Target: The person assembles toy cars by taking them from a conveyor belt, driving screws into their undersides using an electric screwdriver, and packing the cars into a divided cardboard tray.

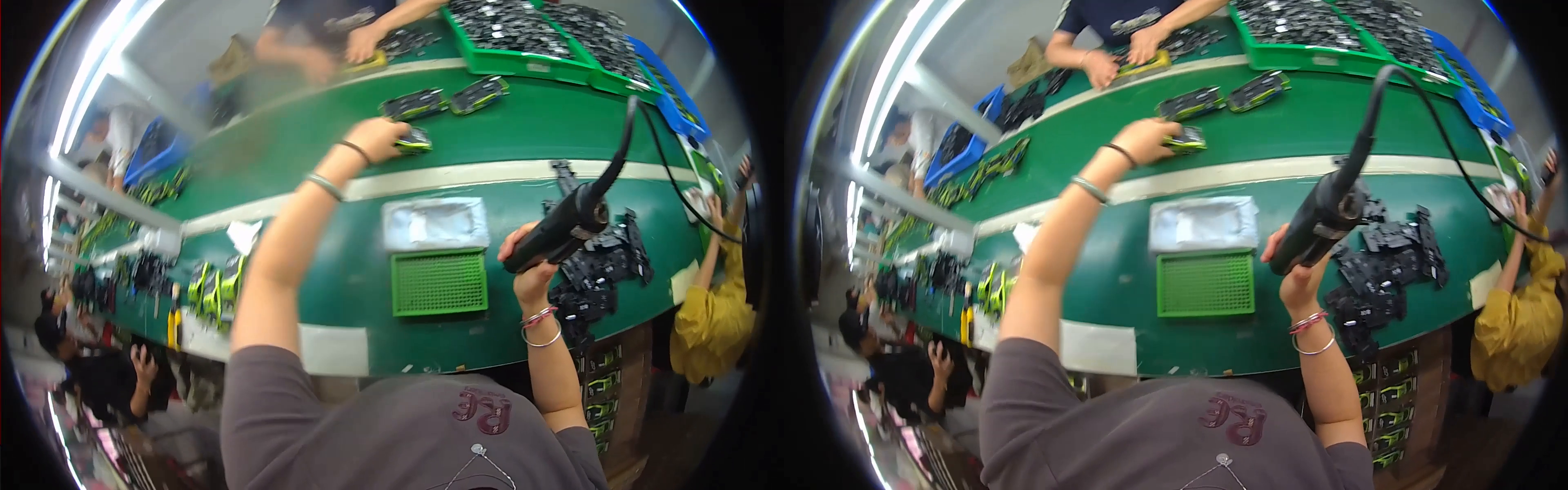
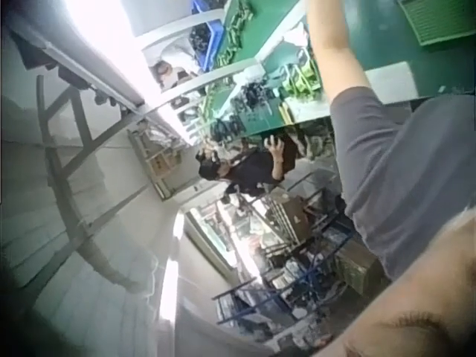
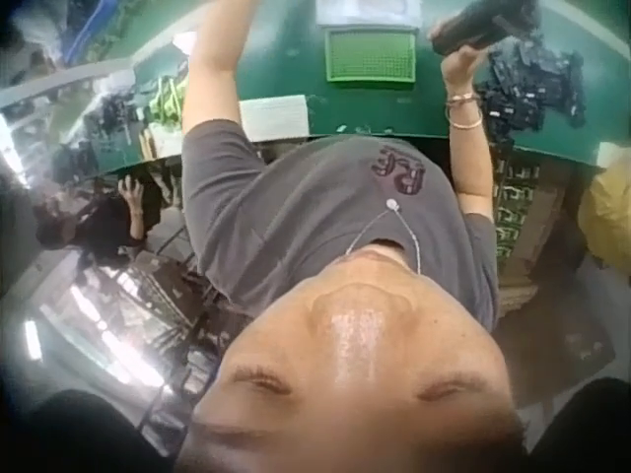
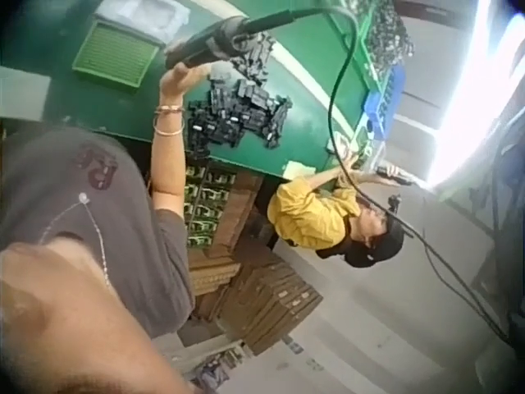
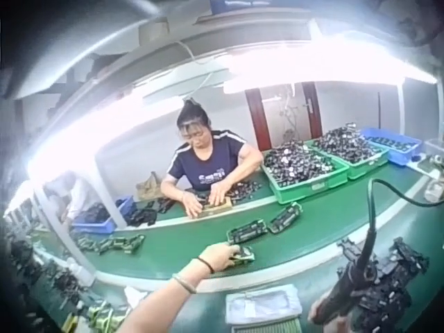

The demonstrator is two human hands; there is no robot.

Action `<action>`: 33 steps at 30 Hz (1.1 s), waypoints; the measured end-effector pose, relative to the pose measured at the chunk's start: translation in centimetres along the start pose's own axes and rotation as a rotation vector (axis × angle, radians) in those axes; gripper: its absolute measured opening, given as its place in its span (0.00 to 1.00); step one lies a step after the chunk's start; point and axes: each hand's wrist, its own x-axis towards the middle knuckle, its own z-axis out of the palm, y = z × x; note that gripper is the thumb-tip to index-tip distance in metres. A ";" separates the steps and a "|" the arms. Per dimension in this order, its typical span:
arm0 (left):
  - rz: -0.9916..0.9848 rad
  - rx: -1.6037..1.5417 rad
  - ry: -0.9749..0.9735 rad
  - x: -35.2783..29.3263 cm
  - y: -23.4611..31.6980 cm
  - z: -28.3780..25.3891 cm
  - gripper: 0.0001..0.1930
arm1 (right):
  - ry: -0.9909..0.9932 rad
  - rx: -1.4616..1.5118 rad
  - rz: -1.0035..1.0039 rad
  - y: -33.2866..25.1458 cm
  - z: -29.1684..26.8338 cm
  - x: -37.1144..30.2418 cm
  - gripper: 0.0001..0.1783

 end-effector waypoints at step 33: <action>-2.126 -1.207 -0.288 -64.8 32.3 17.1 0.27 | -0.122 -0.275 0.001 0.0 -2.1 2.1 0.54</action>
